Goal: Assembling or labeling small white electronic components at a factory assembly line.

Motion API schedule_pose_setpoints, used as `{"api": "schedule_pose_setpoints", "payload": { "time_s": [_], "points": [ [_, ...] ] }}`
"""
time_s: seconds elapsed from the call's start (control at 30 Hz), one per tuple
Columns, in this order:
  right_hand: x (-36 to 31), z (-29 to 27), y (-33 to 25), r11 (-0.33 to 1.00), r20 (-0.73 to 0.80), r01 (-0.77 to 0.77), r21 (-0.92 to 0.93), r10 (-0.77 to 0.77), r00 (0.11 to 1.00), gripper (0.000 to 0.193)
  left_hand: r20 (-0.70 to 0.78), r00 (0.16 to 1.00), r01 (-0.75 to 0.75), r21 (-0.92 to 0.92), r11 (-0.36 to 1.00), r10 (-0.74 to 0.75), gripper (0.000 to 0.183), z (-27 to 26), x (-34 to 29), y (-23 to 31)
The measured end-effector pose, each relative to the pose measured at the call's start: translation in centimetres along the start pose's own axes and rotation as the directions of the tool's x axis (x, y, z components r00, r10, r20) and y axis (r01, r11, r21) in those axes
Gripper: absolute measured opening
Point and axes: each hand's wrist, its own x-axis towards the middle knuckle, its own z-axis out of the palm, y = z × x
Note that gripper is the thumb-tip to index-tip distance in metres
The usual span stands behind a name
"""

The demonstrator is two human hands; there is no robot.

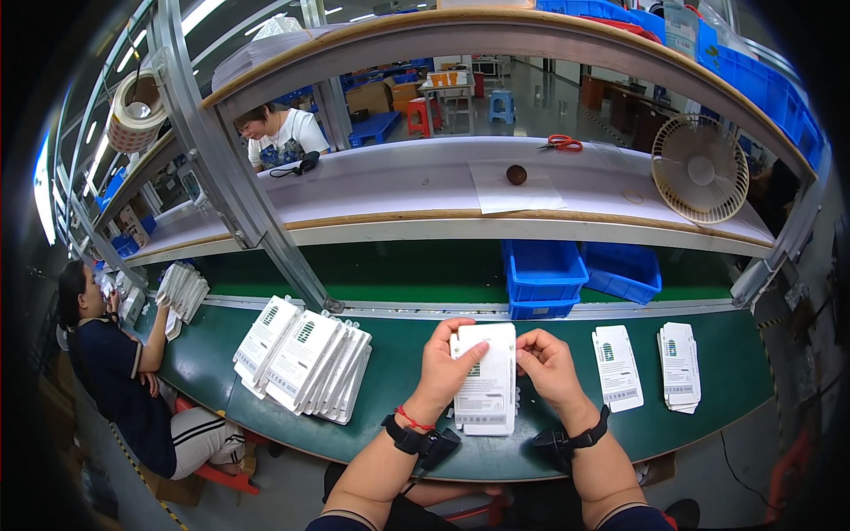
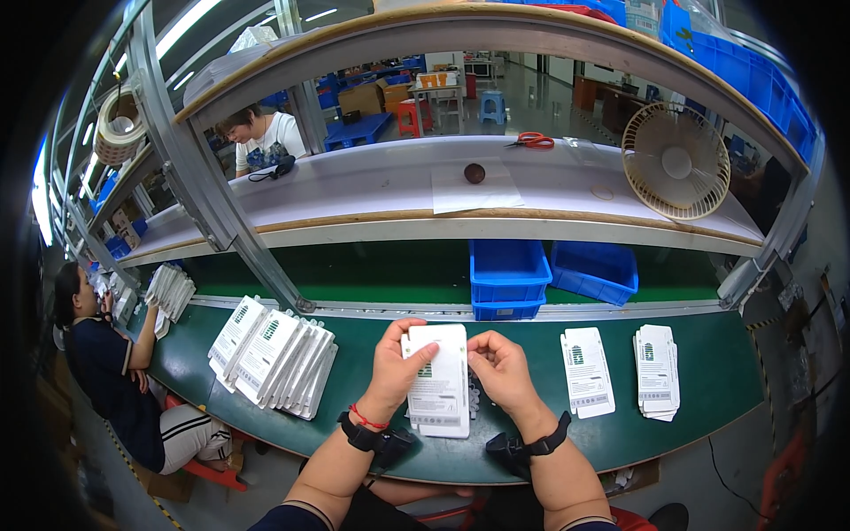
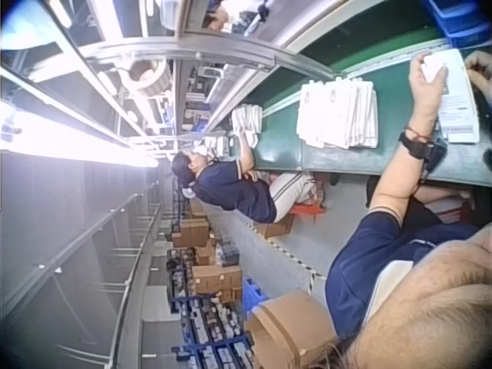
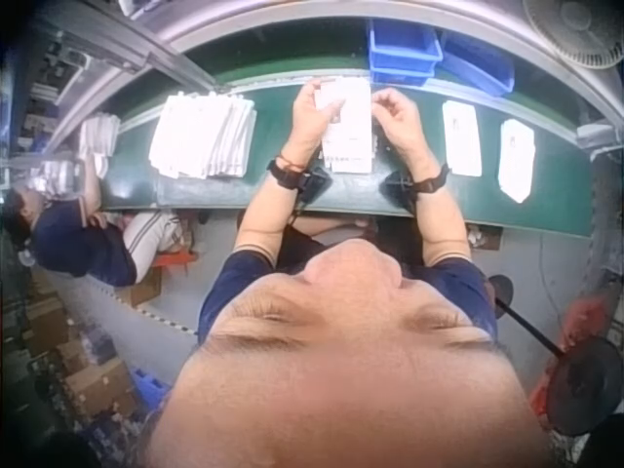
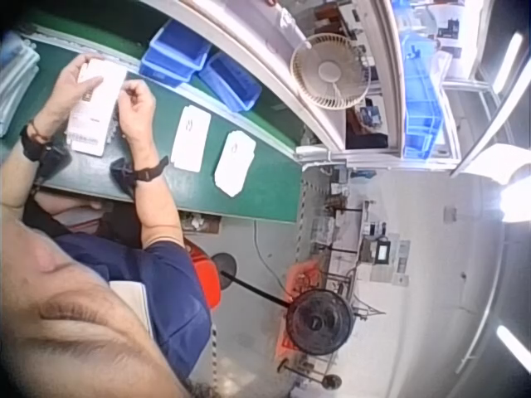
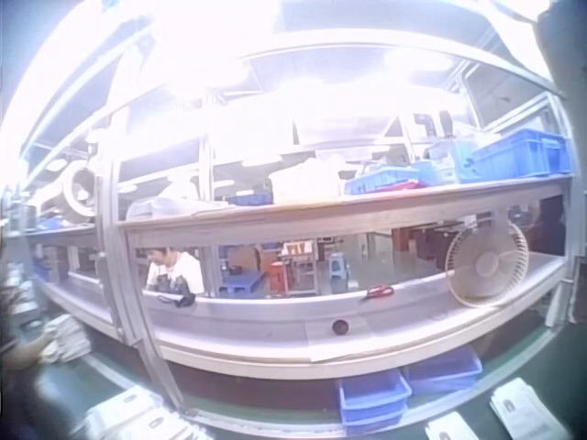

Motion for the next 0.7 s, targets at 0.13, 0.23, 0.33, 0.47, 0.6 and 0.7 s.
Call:
{"api": "schedule_pose_setpoints", "payload": {
  "time_s": [0.13,0.23,0.33,0.47,0.6,0.7],
  "points": [
    [-0.3,0.8,-0.8,0.988,0.021,-0.149,-0.041,0.15,0.988,0.011,-0.174,0.978,-0.12,-0.013,0.993,0.116,0.03,-0.6,0.3,-0.9],
    [-0.3,-0.2,0.2,0.933,0.148,-0.155,-0.325,0.212,0.966,0.012,-0.196,0.978,-0.088,-0.102,0.991,0.066,0.03,-0.7,0.3,-0.6],
    [-0.4,0.1,0.0,0.949,0.161,-0.15,-0.276,0.199,0.967,0.015,-0.081,0.997,-0.014,-0.311,0.95,-0.011,0.031,-1.0,0.2,0.2],
    [-0.6,0.6,-1.1,0.973,0.191,-0.224,-0.062,0.232,0.954,0.014,0.218,0.971,0.188,-0.466,0.865,-0.095,0.05,-1.5,0.2,0.3],
    [-0.7,0.6,-1.0,0.97,0.265,-0.243,0.019,0.229,0.937,0.014,0.427,0.896,0.346,-0.5,0.794,-0.121,0.094,-1.0,-0.1,0.8],
    [-0.7,0.8,-0.8,0.964,0.316,-0.253,0.084,0.215,0.924,0.016,0.523,0.851,0.344,-0.505,0.792,-0.036,0.113,-0.6,-0.2,1.0]
  ]
}}
